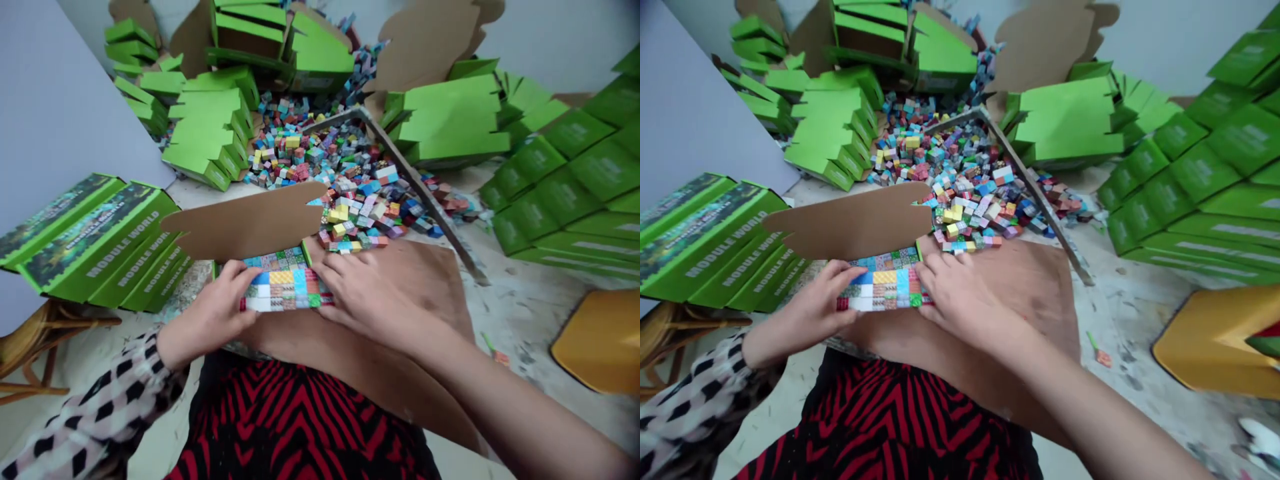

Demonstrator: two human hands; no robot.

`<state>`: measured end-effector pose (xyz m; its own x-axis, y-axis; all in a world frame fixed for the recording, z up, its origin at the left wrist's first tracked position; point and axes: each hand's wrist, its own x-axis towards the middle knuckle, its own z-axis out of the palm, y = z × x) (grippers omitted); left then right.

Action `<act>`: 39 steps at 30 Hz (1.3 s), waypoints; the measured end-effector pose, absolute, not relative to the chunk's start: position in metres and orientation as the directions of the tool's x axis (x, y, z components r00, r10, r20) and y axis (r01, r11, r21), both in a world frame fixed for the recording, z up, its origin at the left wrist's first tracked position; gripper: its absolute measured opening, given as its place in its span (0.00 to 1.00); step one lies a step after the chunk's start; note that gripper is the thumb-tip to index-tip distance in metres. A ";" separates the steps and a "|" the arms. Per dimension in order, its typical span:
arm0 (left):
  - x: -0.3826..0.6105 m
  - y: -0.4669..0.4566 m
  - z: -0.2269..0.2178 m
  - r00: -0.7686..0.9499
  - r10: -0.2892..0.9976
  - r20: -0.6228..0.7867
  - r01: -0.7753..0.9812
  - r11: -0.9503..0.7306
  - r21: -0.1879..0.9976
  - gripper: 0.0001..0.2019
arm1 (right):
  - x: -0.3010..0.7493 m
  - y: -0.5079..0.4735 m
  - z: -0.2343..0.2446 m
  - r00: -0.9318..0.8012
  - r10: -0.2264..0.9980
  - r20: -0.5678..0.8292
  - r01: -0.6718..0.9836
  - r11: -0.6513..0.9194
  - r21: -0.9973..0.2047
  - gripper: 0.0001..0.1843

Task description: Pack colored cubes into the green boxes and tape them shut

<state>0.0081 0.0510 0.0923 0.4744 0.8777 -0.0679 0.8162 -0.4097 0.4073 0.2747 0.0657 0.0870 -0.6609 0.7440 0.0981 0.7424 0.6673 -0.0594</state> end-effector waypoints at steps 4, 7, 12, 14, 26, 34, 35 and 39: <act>-0.013 0.074 0.083 0.348 0.931 -0.110 0.906 -0.303 0.296 0.28 | 0.230 0.108 0.082 -0.697 0.716 0.039 0.715 0.698 -0.033 0.26; -0.016 0.080 0.073 0.341 0.925 -0.168 0.939 -0.328 0.100 0.28 | 0.214 0.123 0.069 -0.697 0.714 -0.060 0.717 0.695 -0.059 0.27; -0.019 0.072 0.068 0.336 0.930 -0.148 0.930 -0.352 -0.102 0.30 | 0.217 0.124 0.051 -0.676 0.732 -0.086 0.737 0.673 -0.064 0.36; -0.028 0.066 0.067 0.321 0.943 -0.091 0.943 -0.327 -0.060 0.30 | 0.221 0.122 0.047 -0.675 0.736 -0.054 0.738 0.673 -0.056 0.35; -0.055 0.056 0.031 0.178 0.980 0.087 0.943 -0.195 0.270 0.27 | 0.209 0.117 0.030 -0.642 0.762 0.087 0.751 0.648 -0.131 0.25; -0.047 0.056 0.039 0.123 0.991 -0.051 0.977 -0.111 0.184 0.33 | 0.208 0.114 0.031 -0.533 0.846 -0.001 0.838 0.528 -0.137 0.36; -0.047 0.058 0.040 0.126 0.990 -0.070 0.977 -0.112 0.180 0.33 | 0.207 0.115 0.031 -0.533 0.846 -0.002 0.839 0.528 -0.134 0.35; -0.051 0.065 0.042 0.172 0.981 -0.091 0.952 -0.141 0.271 0.30 | 0.204 0.117 0.030 -0.515 0.857 -0.008 0.847 0.507 -0.161 0.31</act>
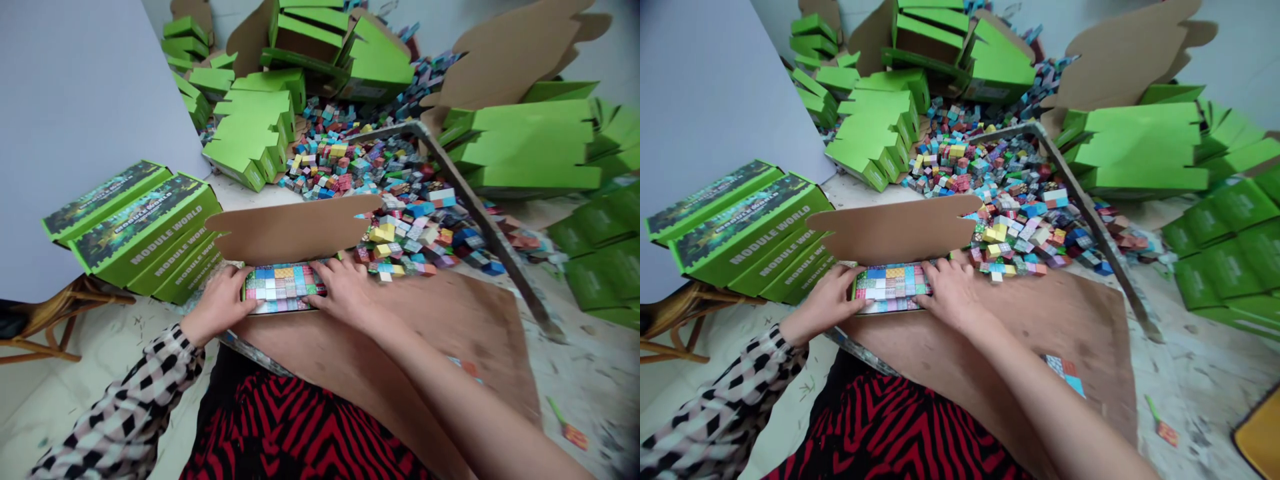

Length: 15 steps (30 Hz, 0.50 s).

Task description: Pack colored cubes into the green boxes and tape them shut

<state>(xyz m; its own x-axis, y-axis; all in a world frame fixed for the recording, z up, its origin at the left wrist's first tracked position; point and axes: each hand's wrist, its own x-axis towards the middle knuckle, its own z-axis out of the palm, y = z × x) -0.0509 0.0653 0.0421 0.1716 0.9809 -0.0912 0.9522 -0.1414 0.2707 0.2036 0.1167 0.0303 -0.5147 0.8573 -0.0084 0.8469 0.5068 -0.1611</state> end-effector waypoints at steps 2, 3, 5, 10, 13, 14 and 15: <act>-0.053 0.067 0.041 0.173 0.983 -0.061 0.940 -0.146 0.308 0.29 | 0.204 0.115 0.032 -0.509 0.861 -0.004 0.845 0.499 -0.190 0.29; -0.054 0.066 0.041 0.168 0.985 -0.042 0.938 -0.147 0.313 0.30 | 0.205 0.114 0.033 -0.508 0.861 0.009 0.843 0.500 -0.198 0.29; -0.055 0.065 0.039 0.160 0.987 -0.001 0.939 -0.153 0.307 0.30 | 0.206 0.112 0.036 -0.511 0.858 0.043 0.838 0.509 -0.197 0.28; -0.055 0.066 0.035 0.125 0.988 0.087 0.948 -0.145 0.283 0.28 | 0.202 0.117 0.036 -0.502 0.861 0.077 0.848 0.508 -0.150 0.30; -0.053 0.066 0.034 0.120 0.989 0.085 0.960 -0.137 0.246 0.30 | 0.199 0.118 0.034 -0.493 0.867 0.070 0.857 0.498 -0.136 0.32; -0.052 0.066 0.034 0.118 0.989 0.084 0.959 -0.136 0.249 0.30 | 0.199 0.117 0.033 -0.492 0.868 0.075 0.856 0.497 -0.139 0.33; -0.052 0.065 0.034 0.110 0.990 0.088 0.956 -0.130 0.263 0.31 | 0.200 0.116 0.032 -0.487 0.869 0.086 0.857 0.494 -0.144 0.33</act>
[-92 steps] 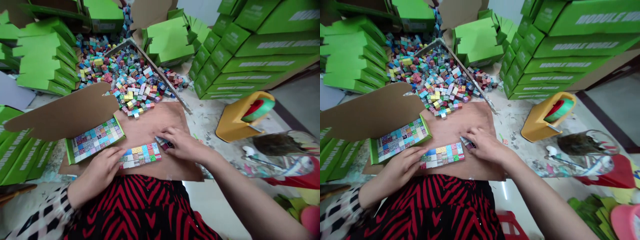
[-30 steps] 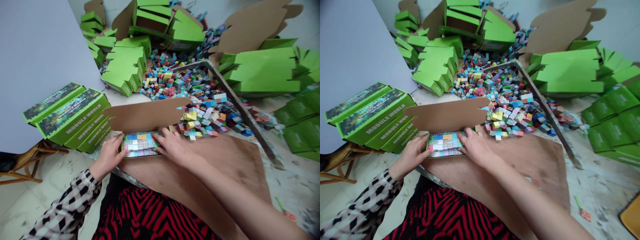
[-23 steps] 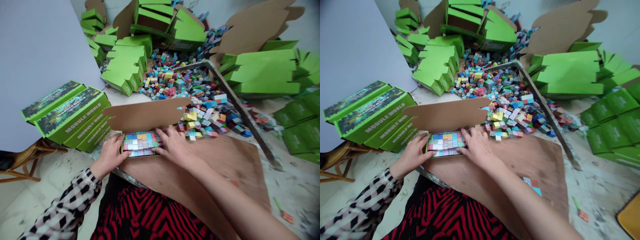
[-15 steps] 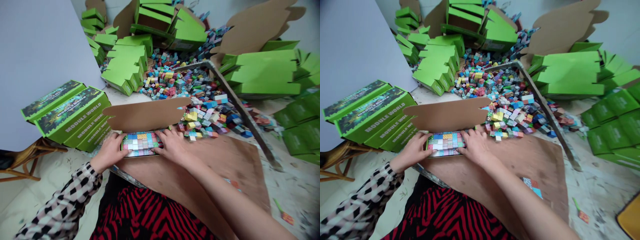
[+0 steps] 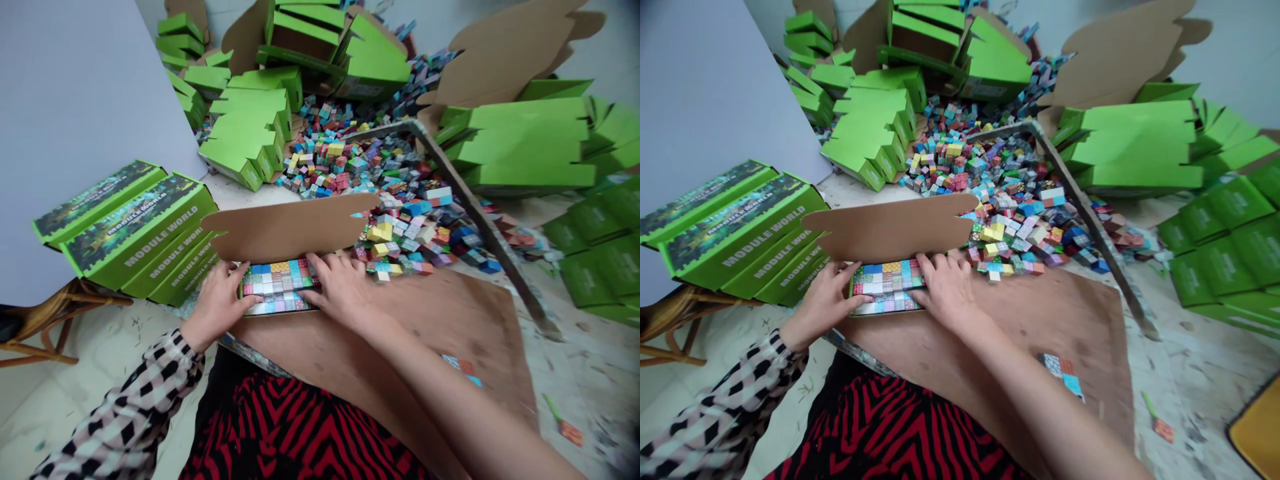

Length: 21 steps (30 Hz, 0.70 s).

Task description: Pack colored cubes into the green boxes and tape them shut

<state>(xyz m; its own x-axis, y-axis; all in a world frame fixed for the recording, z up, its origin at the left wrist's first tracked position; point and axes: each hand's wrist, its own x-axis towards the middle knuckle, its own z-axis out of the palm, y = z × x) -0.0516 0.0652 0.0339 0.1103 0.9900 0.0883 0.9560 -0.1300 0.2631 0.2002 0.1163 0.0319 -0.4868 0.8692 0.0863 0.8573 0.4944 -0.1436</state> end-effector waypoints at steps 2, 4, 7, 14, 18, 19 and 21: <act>-0.051 0.064 0.032 0.082 0.991 0.102 0.941 -0.110 0.319 0.32 | 0.203 0.113 0.030 -0.472 0.875 0.107 0.862 0.483 -0.152 0.31; -0.051 0.063 0.029 0.054 0.992 0.111 0.920 -0.093 0.381 0.32 | 0.206 0.110 0.028 -0.454 0.885 0.104 0.869 0.466 -0.168 0.25; -0.051 0.062 0.022 0.065 0.991 0.116 0.909 -0.107 0.403 0.30 | 0.208 0.110 0.024 -0.467 0.878 0.102 0.855 0.478 -0.204 0.15; -0.048 0.060 0.014 0.129 0.981 0.144 0.958 -0.160 0.237 0.25 | 0.198 0.111 0.020 -0.492 0.858 0.149 0.839 0.513 -0.180 0.12; -0.043 0.058 0.016 0.135 0.984 0.118 0.978 -0.152 0.144 0.25 | 0.197 0.111 0.027 -0.521 0.848 0.097 0.836 0.530 -0.143 0.14; -0.042 0.058 0.017 0.128 0.986 0.105 0.980 -0.142 0.137 0.25 | 0.201 0.111 0.030 -0.535 0.839 0.099 0.827 0.544 -0.140 0.16; -0.040 0.057 0.020 0.106 0.992 0.075 0.982 -0.116 0.149 0.24 | 0.216 0.110 0.037 -0.532 0.834 0.148 0.821 0.551 -0.150 0.19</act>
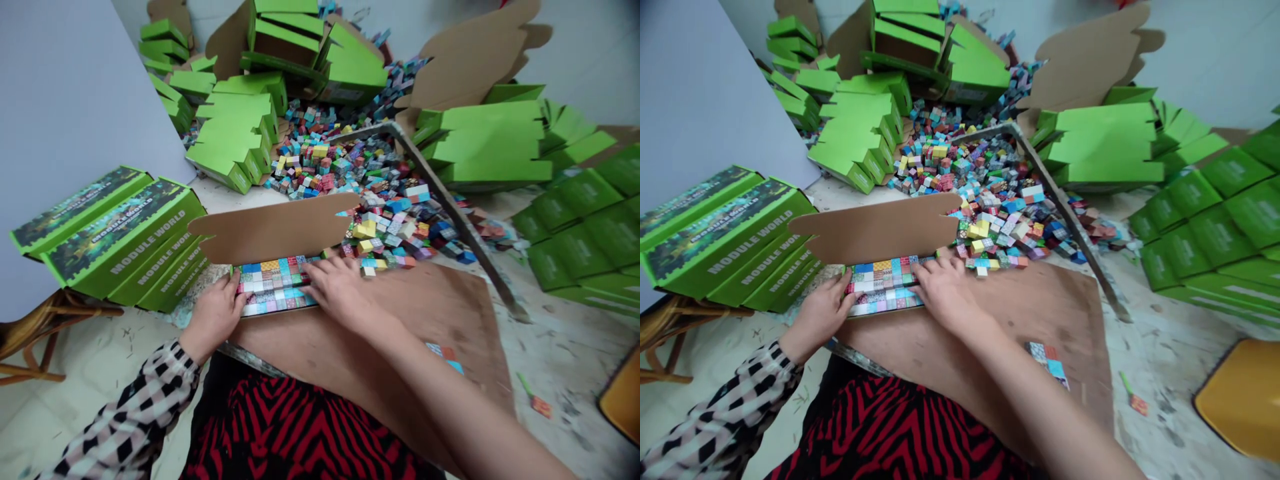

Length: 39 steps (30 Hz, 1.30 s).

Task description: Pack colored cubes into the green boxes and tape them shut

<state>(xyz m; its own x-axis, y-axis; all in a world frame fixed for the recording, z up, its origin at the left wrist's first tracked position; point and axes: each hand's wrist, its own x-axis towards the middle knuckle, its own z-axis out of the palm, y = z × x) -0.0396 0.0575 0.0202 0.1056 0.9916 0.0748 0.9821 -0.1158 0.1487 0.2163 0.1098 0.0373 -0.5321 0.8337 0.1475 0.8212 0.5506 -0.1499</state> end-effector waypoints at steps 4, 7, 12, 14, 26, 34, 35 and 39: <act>-0.040 0.057 0.025 0.068 0.997 0.030 0.973 -0.072 0.217 0.25 | 0.281 0.100 0.054 -0.402 0.884 0.237 0.856 0.455 -0.246 0.21; -0.043 0.056 0.029 0.056 0.998 0.011 0.966 -0.057 0.250 0.28 | 0.342 0.079 0.062 -0.303 0.945 0.121 0.871 0.326 -0.368 0.21; -0.042 0.052 0.045 0.000 1.000 -0.006 0.992 0.001 0.125 0.31 | 0.404 0.023 0.056 -0.170 0.972 -0.160 0.903 0.089 -0.421 0.23; -0.041 0.049 0.053 -0.020 1.000 0.016 0.998 0.019 0.054 0.29 | 0.408 0.003 0.046 -0.194 0.960 -0.203 0.897 0.090 -0.433 0.24; -0.001 0.056 0.047 0.492 0.819 0.296 0.845 -0.531 0.065 0.16 | 0.360 0.025 0.049 -0.365 0.922 -0.133 0.800 0.237 -0.551 0.31; 0.049 0.091 0.047 0.578 0.808 0.117 0.813 -0.583 0.008 0.15 | 0.268 0.110 0.066 -0.577 0.807 0.124 0.713 0.572 -0.406 0.31; 0.052 0.095 0.046 0.572 0.814 0.103 0.818 -0.575 -0.007 0.14 | 0.260 0.119 0.065 -0.592 0.800 0.096 0.731 0.583 -0.353 0.31; 0.055 0.101 0.041 0.556 0.827 0.081 0.831 -0.554 -0.051 0.13 | 0.242 0.140 0.065 -0.631 0.776 0.004 0.760 0.620 -0.195 0.29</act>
<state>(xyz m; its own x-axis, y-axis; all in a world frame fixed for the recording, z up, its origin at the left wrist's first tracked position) 0.0554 0.1007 0.0411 0.5561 0.8271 0.0809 0.8311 -0.5538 -0.0506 0.2416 0.1398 0.0645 -0.6312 0.7756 0.0045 0.7602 0.6198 -0.1948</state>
